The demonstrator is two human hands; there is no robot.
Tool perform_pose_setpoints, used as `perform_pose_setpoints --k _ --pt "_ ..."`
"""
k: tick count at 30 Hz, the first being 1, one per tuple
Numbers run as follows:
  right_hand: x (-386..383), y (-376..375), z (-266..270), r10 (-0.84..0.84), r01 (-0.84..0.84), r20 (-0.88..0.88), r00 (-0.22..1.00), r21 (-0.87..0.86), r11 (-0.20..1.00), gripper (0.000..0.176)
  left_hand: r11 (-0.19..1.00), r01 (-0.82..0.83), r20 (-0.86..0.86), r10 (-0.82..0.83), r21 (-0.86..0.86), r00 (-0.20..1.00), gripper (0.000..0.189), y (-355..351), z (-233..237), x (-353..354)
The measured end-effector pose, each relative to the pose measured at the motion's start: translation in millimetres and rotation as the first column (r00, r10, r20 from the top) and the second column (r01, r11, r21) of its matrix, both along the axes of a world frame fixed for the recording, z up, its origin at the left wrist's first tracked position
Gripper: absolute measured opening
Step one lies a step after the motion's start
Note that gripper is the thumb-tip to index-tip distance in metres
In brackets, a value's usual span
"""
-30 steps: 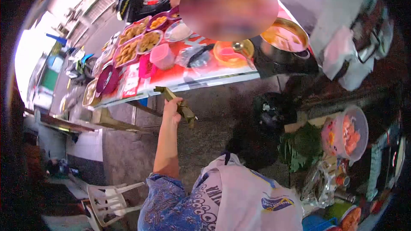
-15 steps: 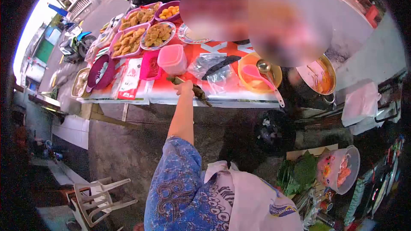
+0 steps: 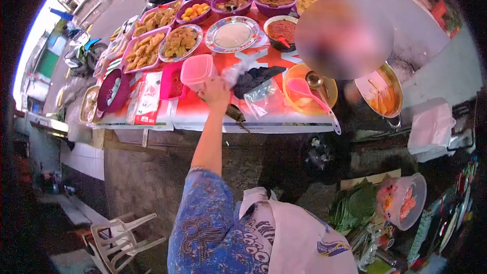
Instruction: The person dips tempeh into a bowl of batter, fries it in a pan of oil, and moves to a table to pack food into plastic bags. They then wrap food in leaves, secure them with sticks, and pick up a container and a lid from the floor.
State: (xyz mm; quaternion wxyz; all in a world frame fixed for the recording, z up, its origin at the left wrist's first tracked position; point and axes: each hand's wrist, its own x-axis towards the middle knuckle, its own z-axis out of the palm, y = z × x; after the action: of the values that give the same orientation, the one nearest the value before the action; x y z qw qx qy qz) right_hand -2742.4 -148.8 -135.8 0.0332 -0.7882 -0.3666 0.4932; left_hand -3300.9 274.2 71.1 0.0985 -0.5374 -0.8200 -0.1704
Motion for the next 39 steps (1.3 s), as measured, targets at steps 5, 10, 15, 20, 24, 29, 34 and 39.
perform_pose_setpoints --k 5,10,15,20,24,29,34,39 --pt "16.1 -45.0 -67.8 -0.067 0.074 -0.125 0.99 0.054 0.996 0.042 0.846 -0.099 0.031 0.097 0.524 0.995 0.021 -1.2 60.1 -7.8" --pt "-43.3 -21.8 8.7 0.127 -0.216 0.307 0.943 0.278 0.936 0.023 0.959 0.038 -0.308 -0.128 -0.281 0.943 0.032 23.1 25.3 8.5" --pt "-73.1 -63.7 42.1 -0.218 0.198 0.066 0.974 0.233 0.952 0.028 0.402 0.207 -0.115 -0.644 -0.892 0.756 0.052 69.4 -22.5 -8.7" --pt "-119.4 -139.0 80.7 -0.42 0.38 0.284 0.862 0.187 0.906 0.031 0.932 0.259 -0.414 -0.347 -0.253 0.841 0.043 51.8 -5.3 32.5" --pt "-151.5 -225.8 57.0 -0.438 0.476 0.38 0.815 -0.006 0.879 0.032 0.73 0.683 -0.211 -0.672 -0.025 0.71 0.044 51.4 8.5 113.4" --pt "-207.7 -330.9 35.1 -0.736 0.709 0.196 0.648 0.198 0.677 0.031 0.238 0.971 0.168 -0.957 -0.006 0.236 0.043 -77.3 51.1 296.4" --pt "-243.1 -417.2 42.2 -0.728 0.726 0.365 0.581 0.174 0.666 0.025 -0.202 0.979 0.399 -0.898 0.0 -0.185 0.031 -248.8 5.4 416.4" --pt "-284.3 -515.0 22.6 -0.982 0.943 0.158 0.107 0.298 0.151 0.018 -0.566 0.822 0.493 -0.697 0.066 -0.52 0.024 -458.2 -0.1 489.4"
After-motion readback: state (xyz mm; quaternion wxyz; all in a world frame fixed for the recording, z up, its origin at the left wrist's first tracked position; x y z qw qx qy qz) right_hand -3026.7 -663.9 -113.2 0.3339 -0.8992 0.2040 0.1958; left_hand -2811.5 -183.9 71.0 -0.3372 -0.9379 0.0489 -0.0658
